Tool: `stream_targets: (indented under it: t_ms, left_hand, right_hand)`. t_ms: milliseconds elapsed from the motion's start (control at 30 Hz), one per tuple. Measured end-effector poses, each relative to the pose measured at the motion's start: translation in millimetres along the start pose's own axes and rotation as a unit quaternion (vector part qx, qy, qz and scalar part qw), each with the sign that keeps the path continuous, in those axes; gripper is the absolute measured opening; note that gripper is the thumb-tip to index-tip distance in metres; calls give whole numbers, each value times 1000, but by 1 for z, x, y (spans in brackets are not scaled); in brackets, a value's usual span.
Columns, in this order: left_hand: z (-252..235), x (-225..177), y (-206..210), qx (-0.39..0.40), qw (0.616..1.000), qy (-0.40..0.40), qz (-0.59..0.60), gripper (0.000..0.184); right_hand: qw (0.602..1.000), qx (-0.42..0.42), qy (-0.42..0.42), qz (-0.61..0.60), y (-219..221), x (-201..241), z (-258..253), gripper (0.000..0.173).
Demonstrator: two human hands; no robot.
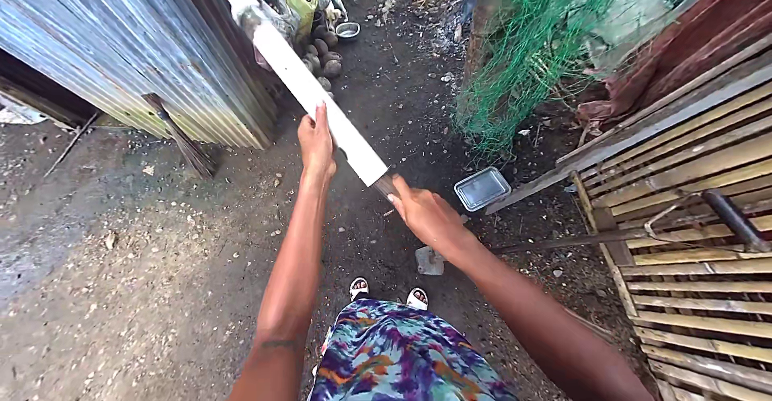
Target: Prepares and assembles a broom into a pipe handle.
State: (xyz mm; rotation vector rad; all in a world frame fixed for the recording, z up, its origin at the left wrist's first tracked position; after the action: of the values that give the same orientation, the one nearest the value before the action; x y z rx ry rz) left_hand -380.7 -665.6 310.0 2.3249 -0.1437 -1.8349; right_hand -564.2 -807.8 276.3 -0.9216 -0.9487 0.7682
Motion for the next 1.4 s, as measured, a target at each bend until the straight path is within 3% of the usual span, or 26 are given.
stream_targets:
  t_ms: [100, 200, 233, 300, 333, 367, 400, 467, 500, 533, 600, 667, 767, 833, 867, 933, 967, 1000, 1033, 1100, 1133, 1167, 1267, 1333, 1400]
  left_hand:
    - [8, -7, 17, 3, 993, -53, 101, 35]
    - [4, -1, 40, 151, 950, -73, 263, 14]
    - [3, 2, 48, 215, 903, -67, 365, 18]
    - [10, 3, 61, 310, 713, -83, 623, 38]
    - [13, 0, 64, 332, 641, -78, 687, 49]
    - [13, -2, 65, 342, 622, -66, 701, 58]
    - [12, 1, 64, 337, 661, -56, 668, 63]
    - [0, 18, 49, 291, 826, -16, 483, 73]
    - [-6, 24, 38, 223, 914, 6, 339, 68]
    - [-11, 23, 29, 159, 965, 13, 207, 56]
    - [-14, 16, 22, 93, 992, 14, 84, 35]
    - [-12, 4, 27, 80, 990, -15, 112, 31]
    - [-8, -11, 37, 93, 975, -53, 196, 20]
    - [-4, -11, 47, 198, 917, -37, 344, 20]
    - [-2, -13, 53, 254, 846, -33, 467, 26]
    - [7, -26, 65, 337, 641, -37, 689, 52]
    - [12, -31, 65, 357, 582, -29, 730, 64]
    - [13, -30, 67, 360, 588, -26, 723, 69]
    - [8, -24, 69, 348, 651, -20, 674, 70]
    - [-6, -3, 60, 264, 836, 12, 480, 73]
    - [-13, 2, 50, 170, 919, 29, 355, 64]
    - [-17, 2, 40, 86, 965, 43, 244, 53]
    - [-20, -7, 18, -6, 991, 107, 81, 35]
    - [-13, -24, 19, 37, 995, 72, 63, 35]
    - [-1, -41, 26, 73, 993, 14, 89, 34]
  right_hand:
    - [996, 73, -32, -47, 10, 10, -2, 50]
    - [943, 242, -43, -224, 27, 13, 2, 47]
    - [898, 309, -46, -309, 32, 16, 7, 44]
    - [787, 423, -57, -445, 39, 20, 22, 39]
    - [751, 450, -68, -478, 39, 21, 25, 38]
    - [741, 452, -77, -492, 38, 20, 26, 37]
    - [769, 418, -81, -478, 34, 17, 23, 36]
    - [897, 258, -71, -353, 17, 6, 12, 39]
    - [949, 164, -57, -263, 8, 0, 7, 43]
    - [976, 94, -40, -191, 1, -3, 3, 47]
    - [995, 36, -9, -93, 4, -6, -3, 52]
    - [998, 39, 2, -46, 7, -5, -10, 54]
    - [983, 125, -30, -132, 13, 3, -11, 50]
    - [929, 256, -55, -263, 26, 9, 0, 45]
    - [876, 332, -69, -343, 29, 14, 8, 41]
    - [766, 444, -105, -453, 34, 21, 20, 38]
    - [741, 463, -114, -472, 36, 22, 23, 37]
    - [751, 445, -115, -474, 35, 20, 21, 36]
    - [790, 394, -110, -456, 30, 16, 16, 36]
    - [902, 239, -92, -347, 16, 5, 5, 42]
    - [942, 160, -86, -282, 7, 2, 1, 46]
    - [965, 103, -80, -228, 3, 1, -1, 48]
    - [994, 11, -35, -100, -1, -1, -3, 51]
    - [998, 3, -12, -60, -3, 0, -4, 51]
    - [995, 57, -34, -78, 3, 7, -1, 52]
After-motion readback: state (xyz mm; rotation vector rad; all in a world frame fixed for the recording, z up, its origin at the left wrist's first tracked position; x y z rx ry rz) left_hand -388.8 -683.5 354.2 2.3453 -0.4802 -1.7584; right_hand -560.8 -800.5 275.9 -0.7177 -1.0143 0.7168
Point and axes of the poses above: each hand's wrist, its own z-axis away from the middle knuckle, its own y-axis out of the palm, x = y × z, the point moved 8 cm from there along -z, towards the middle knuckle, and after that the axes turned 15 degrees about y, right-handed, at the moved point
